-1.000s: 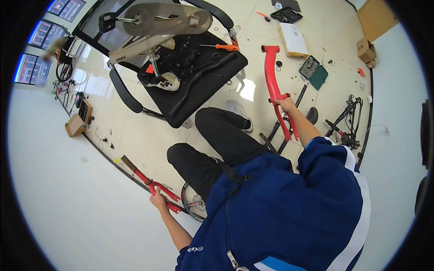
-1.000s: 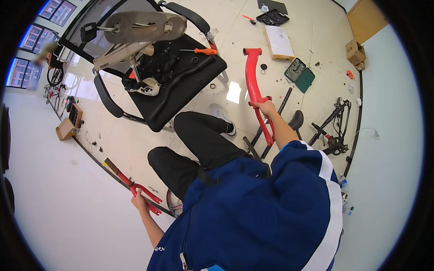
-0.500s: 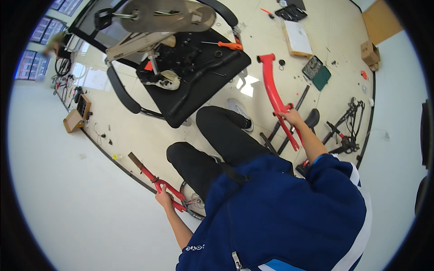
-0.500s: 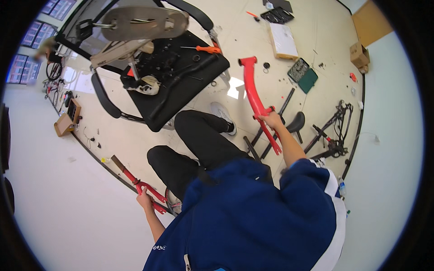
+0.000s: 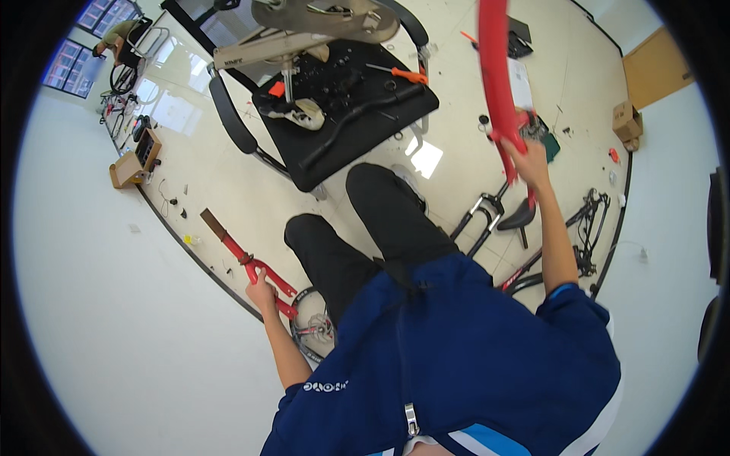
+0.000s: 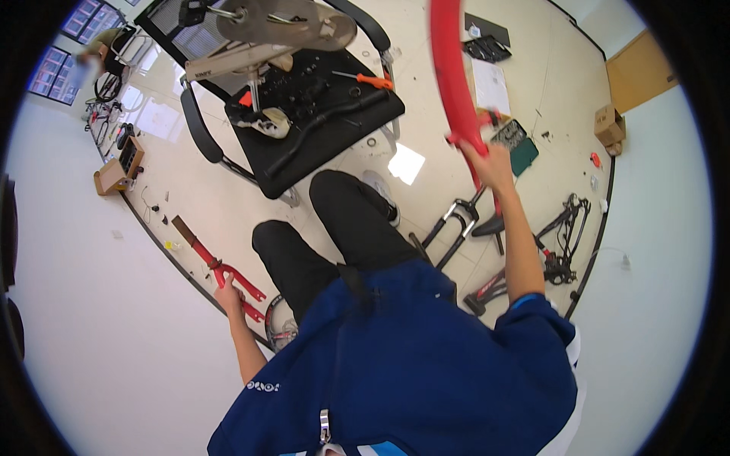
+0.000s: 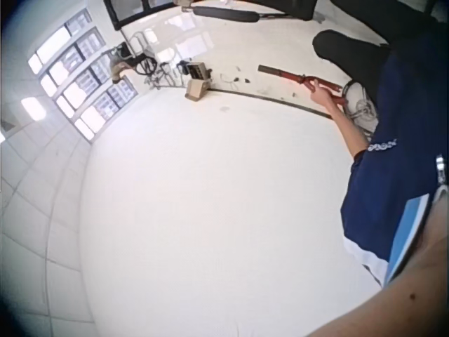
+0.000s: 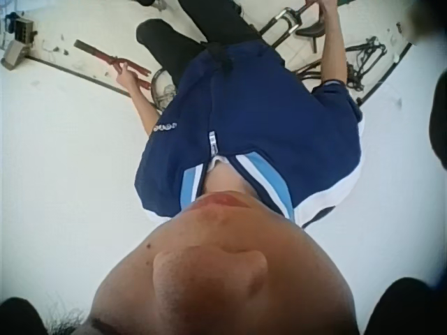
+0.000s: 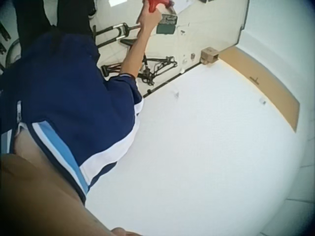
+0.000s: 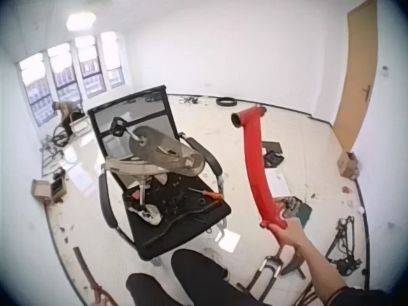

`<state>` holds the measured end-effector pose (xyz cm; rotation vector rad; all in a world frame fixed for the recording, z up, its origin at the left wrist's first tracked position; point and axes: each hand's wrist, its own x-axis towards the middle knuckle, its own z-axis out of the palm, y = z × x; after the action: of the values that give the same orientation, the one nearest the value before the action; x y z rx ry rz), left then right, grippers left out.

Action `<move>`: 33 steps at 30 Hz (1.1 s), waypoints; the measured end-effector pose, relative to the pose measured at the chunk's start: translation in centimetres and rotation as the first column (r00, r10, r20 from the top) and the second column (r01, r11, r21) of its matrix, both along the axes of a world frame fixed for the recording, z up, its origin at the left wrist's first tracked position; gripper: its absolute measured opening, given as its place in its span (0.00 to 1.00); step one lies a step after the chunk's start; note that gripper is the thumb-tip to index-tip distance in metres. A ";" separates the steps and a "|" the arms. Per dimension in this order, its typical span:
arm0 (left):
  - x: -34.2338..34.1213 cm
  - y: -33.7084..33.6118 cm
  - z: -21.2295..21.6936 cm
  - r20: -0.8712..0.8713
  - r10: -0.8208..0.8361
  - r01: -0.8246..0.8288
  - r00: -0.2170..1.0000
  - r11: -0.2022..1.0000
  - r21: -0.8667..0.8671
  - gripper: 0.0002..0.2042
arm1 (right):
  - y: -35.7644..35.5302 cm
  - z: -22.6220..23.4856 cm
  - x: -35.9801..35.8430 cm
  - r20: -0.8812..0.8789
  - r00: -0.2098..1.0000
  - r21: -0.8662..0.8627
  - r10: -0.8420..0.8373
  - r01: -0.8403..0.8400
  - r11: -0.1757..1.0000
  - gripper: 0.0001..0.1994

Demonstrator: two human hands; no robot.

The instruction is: The person assembles a red bicycle fork by attaching a black stem and handlebar. They secure the components using bolts and an Allen key, tightening the assembly while holding the parts in place.

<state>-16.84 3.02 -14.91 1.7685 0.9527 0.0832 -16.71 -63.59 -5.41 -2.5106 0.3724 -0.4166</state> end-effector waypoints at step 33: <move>-13.7 5.0 -2.1 0.036 0.466 -0.467 0.884 0.877 0.116 0.13 | 27.2 -6.6 33.8 -0.184 0.928 -0.213 0.323 -0.359 0.909 0.24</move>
<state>-30.57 8.02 -17.05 1.6085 1.3793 0.4656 17.13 -36.37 -11.98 -2.7821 -0.0771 -0.1452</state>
